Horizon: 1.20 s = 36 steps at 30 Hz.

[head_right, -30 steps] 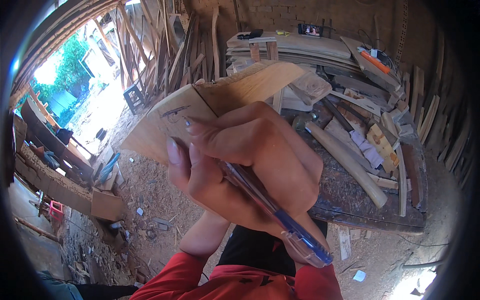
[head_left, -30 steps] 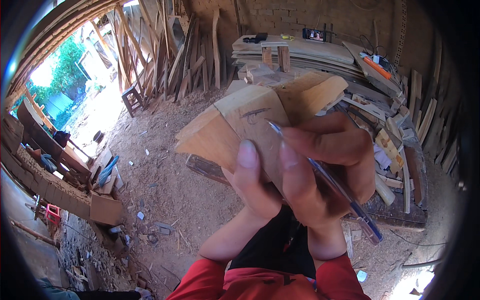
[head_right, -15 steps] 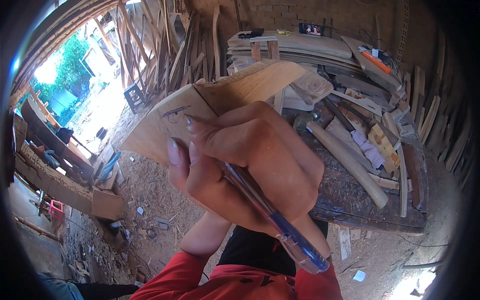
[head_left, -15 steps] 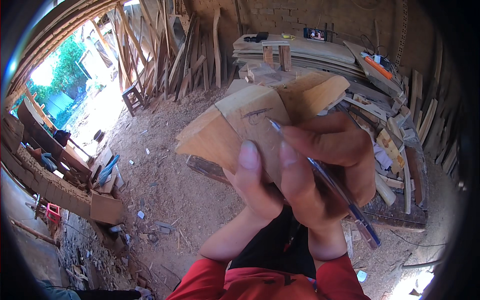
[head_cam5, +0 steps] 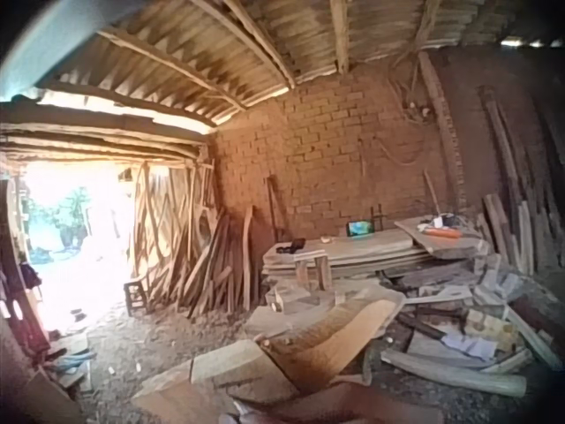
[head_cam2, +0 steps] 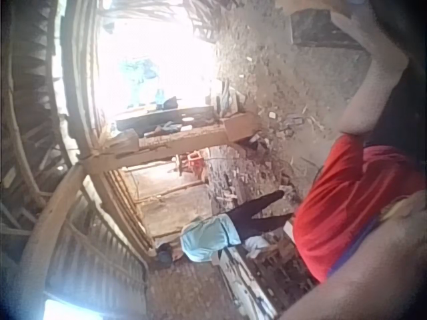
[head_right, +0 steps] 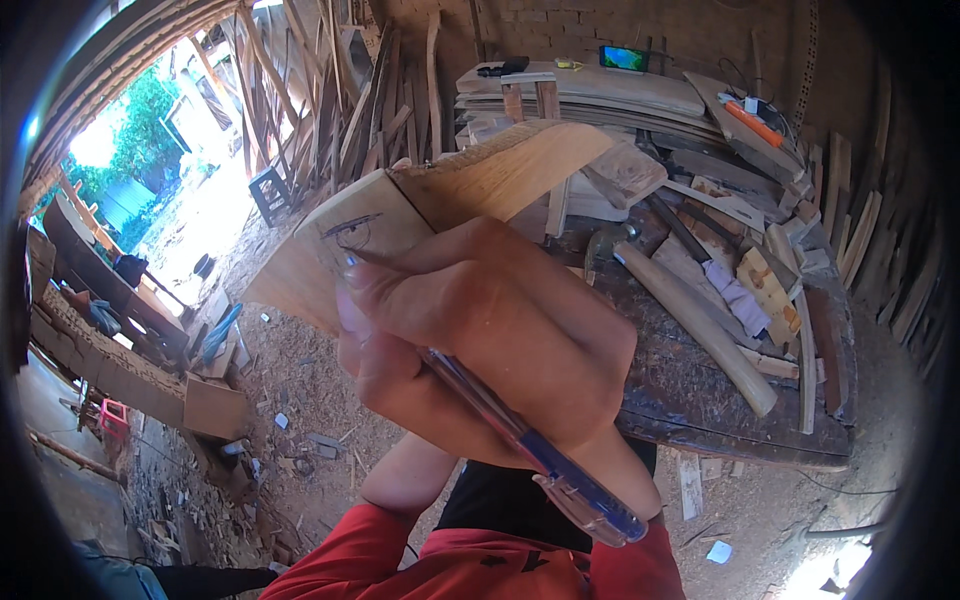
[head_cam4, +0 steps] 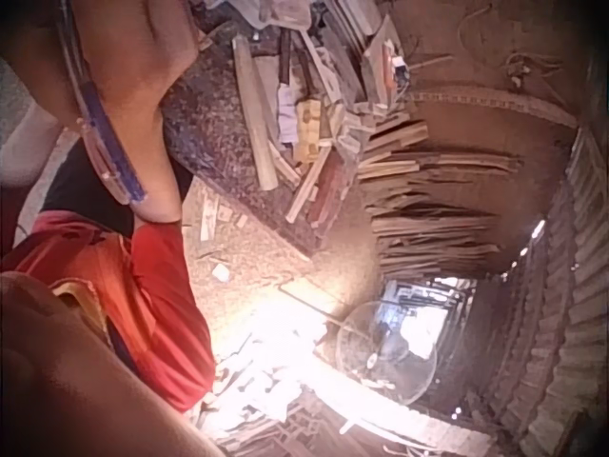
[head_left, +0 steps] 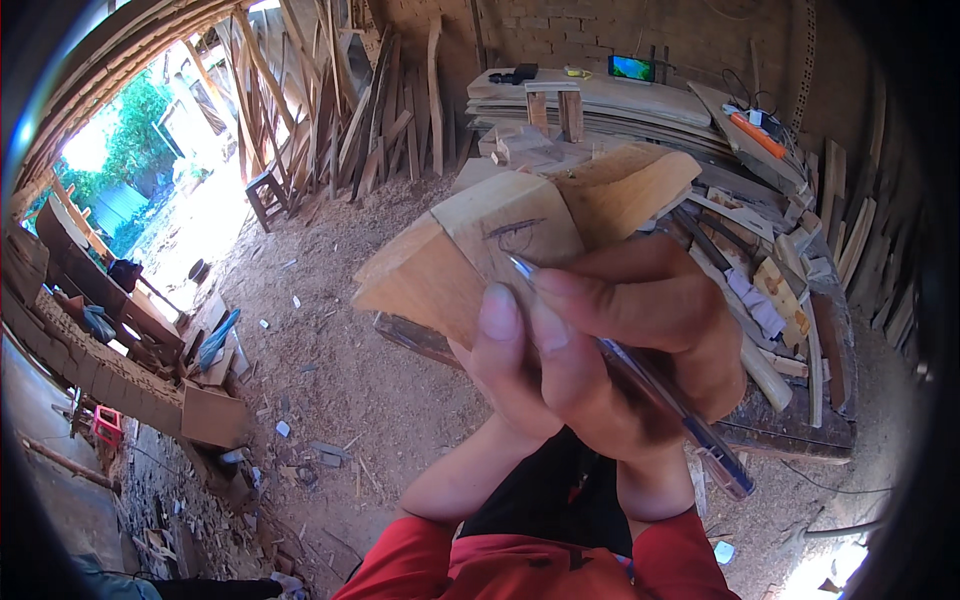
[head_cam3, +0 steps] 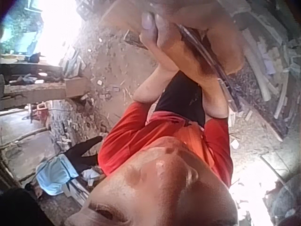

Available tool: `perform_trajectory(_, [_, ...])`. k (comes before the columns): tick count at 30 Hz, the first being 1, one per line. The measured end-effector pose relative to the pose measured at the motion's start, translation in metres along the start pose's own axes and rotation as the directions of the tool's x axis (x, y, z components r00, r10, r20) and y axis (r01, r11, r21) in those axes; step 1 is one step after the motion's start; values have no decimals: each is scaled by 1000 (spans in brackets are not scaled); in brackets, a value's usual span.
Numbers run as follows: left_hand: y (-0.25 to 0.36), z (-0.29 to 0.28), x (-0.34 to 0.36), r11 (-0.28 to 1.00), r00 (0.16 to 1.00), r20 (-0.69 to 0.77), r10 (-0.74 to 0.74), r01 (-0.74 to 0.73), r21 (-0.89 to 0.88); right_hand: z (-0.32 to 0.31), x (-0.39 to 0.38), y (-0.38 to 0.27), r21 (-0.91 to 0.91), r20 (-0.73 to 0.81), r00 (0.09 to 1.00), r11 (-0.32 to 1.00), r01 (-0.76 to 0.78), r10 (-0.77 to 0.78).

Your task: The person marks wooden components with a pen, then assembles them using a hammer.

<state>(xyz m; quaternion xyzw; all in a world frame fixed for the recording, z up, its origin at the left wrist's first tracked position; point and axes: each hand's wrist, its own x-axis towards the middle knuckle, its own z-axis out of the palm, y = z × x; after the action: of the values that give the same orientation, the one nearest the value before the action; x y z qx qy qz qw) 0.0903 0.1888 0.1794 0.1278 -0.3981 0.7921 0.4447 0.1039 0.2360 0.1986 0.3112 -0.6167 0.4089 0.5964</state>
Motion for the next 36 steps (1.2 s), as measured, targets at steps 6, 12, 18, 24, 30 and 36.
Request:
perform_trajectory(6, [5,-4,-4,997,998,-19,59,-58,52,6,-9,6,14,-147,987,998,-63,65])
perform_trajectory(12, [15,-20,-8,969,969,89,230,-220,-108,-8,-6,2,-26,-10,998,998,-64,64])
perform_trajectory(18, [23,-15,-13,914,962,81,260,-273,301,5,-3,2,72,-123,982,988,-135,143])
perform_trajectory(24, [24,-9,-15,807,933,88,350,-348,477,0,5,-4,-9,1,998,998,-61,61])
perform_trajectory(30, [29,-7,-19,730,910,104,402,-386,563,-1,4,-7,-51,12,996,995,-85,85])
perform_trajectory(36, [31,-6,-20,622,875,135,464,-431,654,0,4,-2,-20,-20,995,995,-102,101])
